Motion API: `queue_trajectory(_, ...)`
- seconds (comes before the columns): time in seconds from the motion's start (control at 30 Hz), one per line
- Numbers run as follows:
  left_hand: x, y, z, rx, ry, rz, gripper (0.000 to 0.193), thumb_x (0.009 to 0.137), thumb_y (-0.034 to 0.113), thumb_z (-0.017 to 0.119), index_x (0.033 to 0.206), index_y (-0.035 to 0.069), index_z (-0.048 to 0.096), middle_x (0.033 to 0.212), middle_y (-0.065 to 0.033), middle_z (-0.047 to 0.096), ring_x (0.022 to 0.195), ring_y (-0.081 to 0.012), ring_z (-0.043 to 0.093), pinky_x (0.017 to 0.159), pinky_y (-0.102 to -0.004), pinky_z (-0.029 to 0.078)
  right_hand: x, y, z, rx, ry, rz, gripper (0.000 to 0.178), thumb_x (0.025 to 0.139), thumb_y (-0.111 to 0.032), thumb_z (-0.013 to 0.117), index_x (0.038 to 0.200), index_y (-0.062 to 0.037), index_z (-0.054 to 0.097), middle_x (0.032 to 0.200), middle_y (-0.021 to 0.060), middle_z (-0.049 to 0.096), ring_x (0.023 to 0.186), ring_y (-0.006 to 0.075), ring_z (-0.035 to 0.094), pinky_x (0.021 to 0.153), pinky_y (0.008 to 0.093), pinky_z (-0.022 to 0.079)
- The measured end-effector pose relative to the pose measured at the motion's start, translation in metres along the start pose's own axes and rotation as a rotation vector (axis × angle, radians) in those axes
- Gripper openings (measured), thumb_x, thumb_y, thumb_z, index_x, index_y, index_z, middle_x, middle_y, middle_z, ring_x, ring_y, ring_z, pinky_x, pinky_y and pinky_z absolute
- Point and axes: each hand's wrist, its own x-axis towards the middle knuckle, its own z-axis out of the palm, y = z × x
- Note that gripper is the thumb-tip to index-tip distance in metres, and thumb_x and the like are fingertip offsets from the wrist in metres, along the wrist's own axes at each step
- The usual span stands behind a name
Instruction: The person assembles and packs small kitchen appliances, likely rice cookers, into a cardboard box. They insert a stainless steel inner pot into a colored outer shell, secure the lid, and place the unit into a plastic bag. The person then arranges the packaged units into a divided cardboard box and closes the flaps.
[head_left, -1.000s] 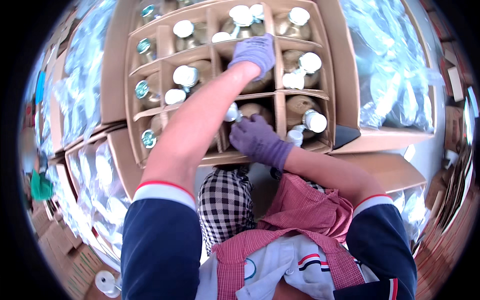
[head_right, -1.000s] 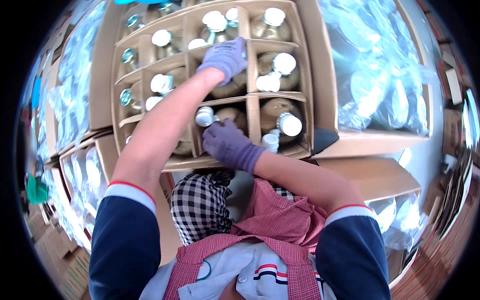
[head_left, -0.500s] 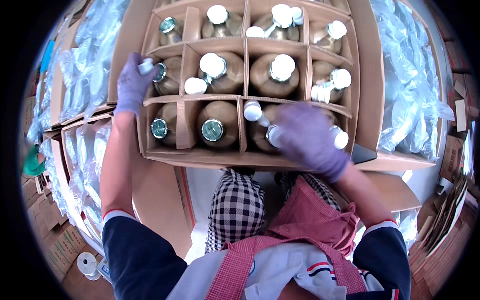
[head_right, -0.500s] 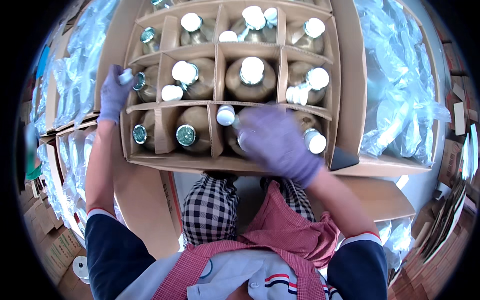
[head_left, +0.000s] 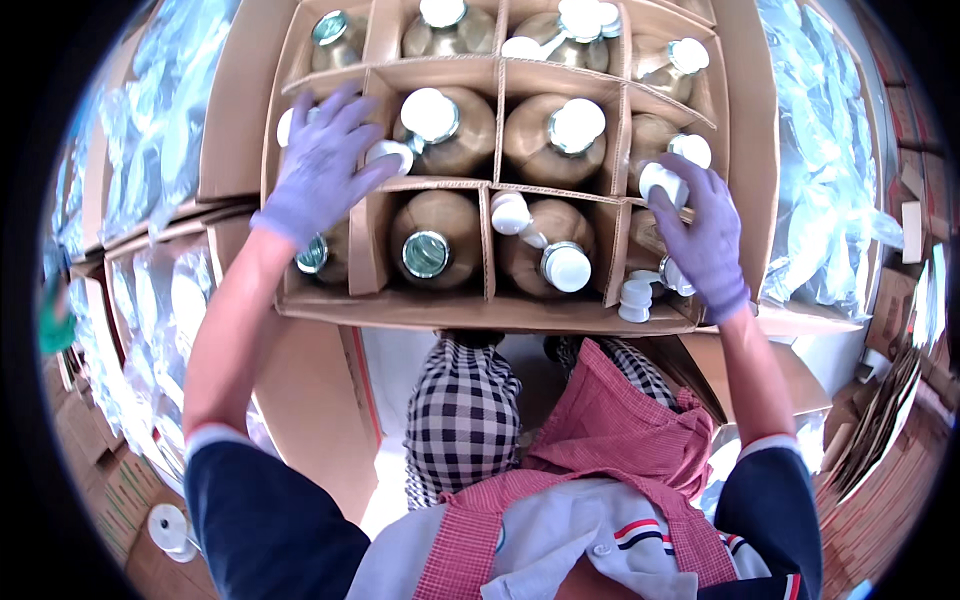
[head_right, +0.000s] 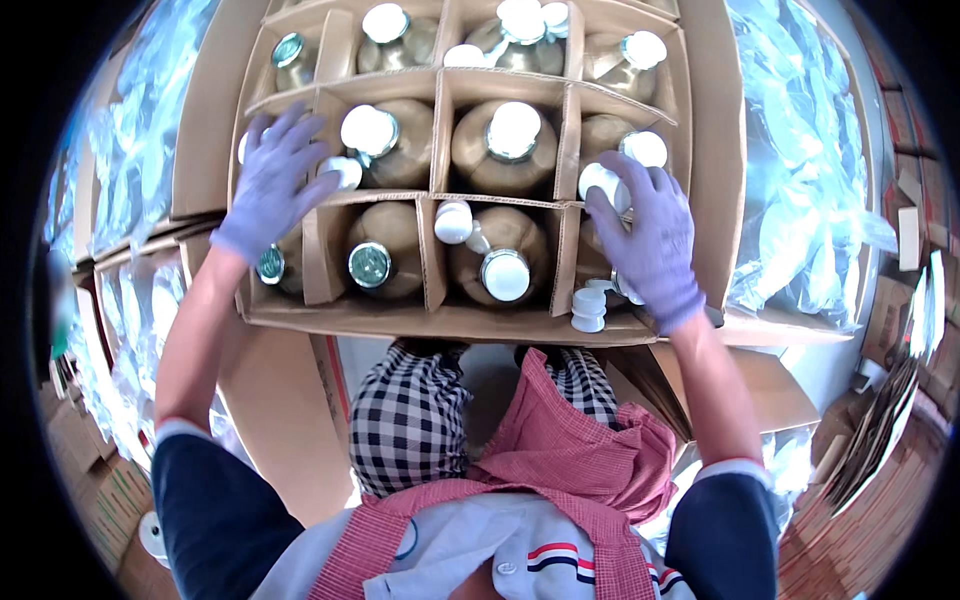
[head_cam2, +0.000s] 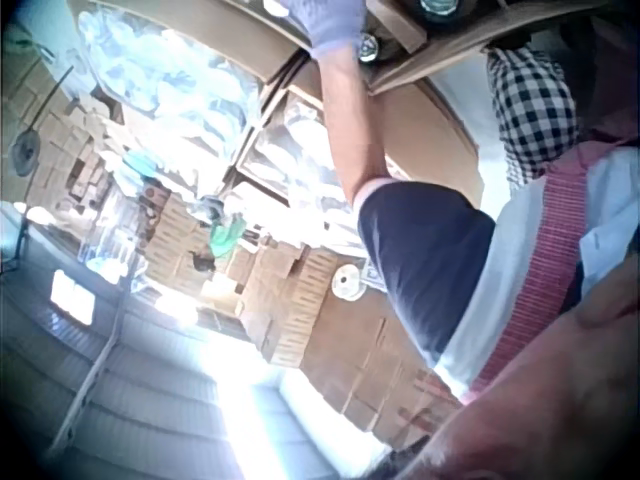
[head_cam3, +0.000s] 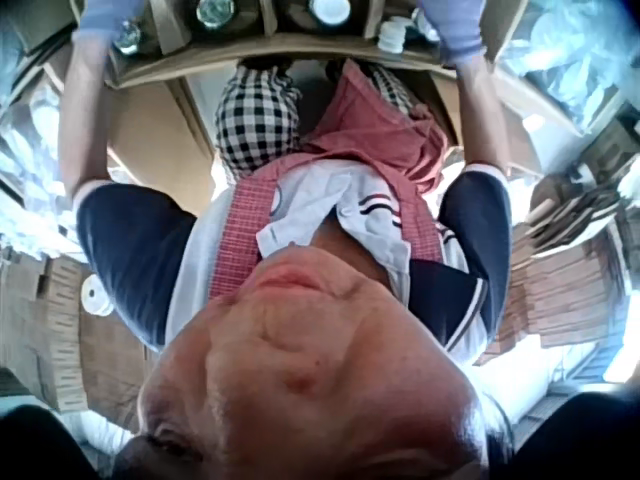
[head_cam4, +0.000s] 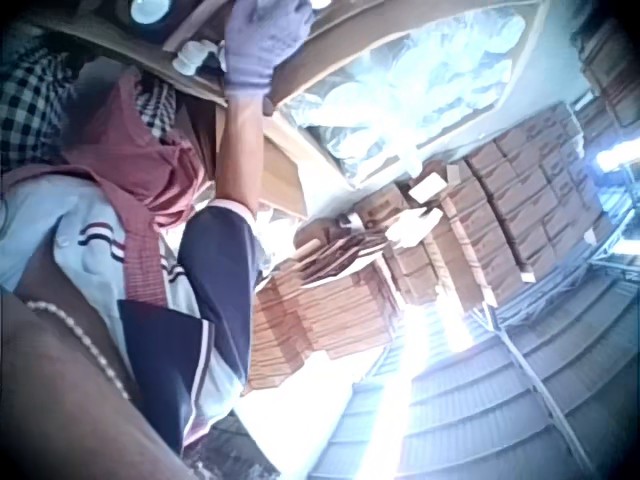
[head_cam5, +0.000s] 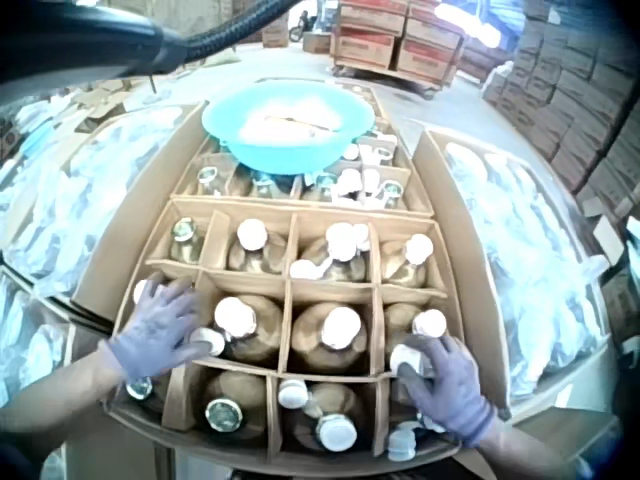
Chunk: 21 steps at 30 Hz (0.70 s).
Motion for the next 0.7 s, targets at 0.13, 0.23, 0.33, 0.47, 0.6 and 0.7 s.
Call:
queue_trajectory(0.13, 0.031, 0.02, -0.003, 0.234, -0.413, -0.169, 0.038, 0.08, 0.038, 0.07, 0.103, 0.008, 0.066, 0.131, -0.0074, 0.052, 0.13, -0.0309, 0.04, 0.108, -0.0507, 0.028, 0.004, -0.097, 0.015, 0.244, -0.062, -0.429, 0.037, 0.076, -0.029, 0.072, 0.106, -0.0104, 0.063, 0.086, 0.0102, 0.063, 0.082, 0.0258, 0.061, 0.072, 0.0397, 0.048)
queue_trajectory(0.23, 0.004, 0.014, -0.024, -0.412, 0.088, -0.303, 0.037, 0.075, 0.019, 0.075, 0.107, 0.005, 0.063, 0.121, -0.0103, 0.057, 0.11, -0.0288, 0.057, 0.094, -0.0359, 0.045, 0.01, -0.153, 0.071, 0.073, -0.266, -0.58, 0.031, 0.085, -0.034, 0.06, 0.1, -0.007, 0.061, 0.081, 0.0079, 0.06, 0.08, 0.0241, 0.059, 0.073, 0.0401, 0.044)
queue_trajectory(0.33, -0.059, 0.014, -0.054, -0.744, 0.243, -0.409, 0.043, 0.08, 0.01, 0.068, 0.122, 0.005, 0.058, 0.12, -0.0165, 0.058, 0.11, -0.0337, 0.058, 0.094, -0.0389, 0.046, 0.008, -0.165, 0.128, -0.193, -0.18, -0.762, 0.031, 0.086, -0.029, 0.054, 0.105, -0.0053, 0.061, 0.103, 0.013, 0.06, 0.097, 0.0282, 0.055, 0.081, 0.0416, 0.043)
queue_trajectory(0.47, -0.141, 0.028, 0.0, -0.38, 0.098, -0.424, 0.047, 0.088, 0.005, 0.058, 0.133, 0.005, 0.048, 0.135, -0.0232, 0.044, 0.123, -0.0388, 0.047, 0.1, -0.0409, 0.043, -0.005, -0.159, 0.142, -0.211, -0.082, -0.819, 0.036, 0.088, -0.024, 0.05, 0.119, -0.0084, 0.06, 0.13, 0.0197, 0.049, 0.112, 0.0354, 0.051, 0.087, 0.0489, 0.043)
queue_trajectory(0.6, -0.128, 0.039, 0.014, -0.372, 0.179, -0.574, 0.043, 0.088, 0.009, 0.06, 0.13, 0.006, 0.052, 0.134, -0.0235, 0.044, 0.121, -0.0405, 0.047, 0.102, -0.0427, 0.04, 0.002, -0.165, 0.14, -0.186, -0.116, -0.77, 0.045, 0.081, -0.031, 0.06, 0.117, -0.0044, 0.059, 0.129, 0.0164, 0.052, 0.115, 0.0327, 0.051, 0.097, 0.0483, 0.041)
queue_trajectory(0.7, -0.128, 0.022, 0.014, -0.827, 0.179, -0.541, 0.036, 0.091, 0.018, 0.059, 0.124, 0.004, 0.057, 0.135, -0.0198, 0.048, 0.127, -0.0312, 0.046, 0.107, -0.0378, 0.035, 0.002, -0.146, 0.096, 0.103, -0.1, -0.669, 0.04, 0.081, -0.034, 0.063, 0.112, -0.0083, 0.061, 0.121, 0.0163, 0.054, 0.114, 0.0331, 0.052, 0.096, 0.0462, 0.041)
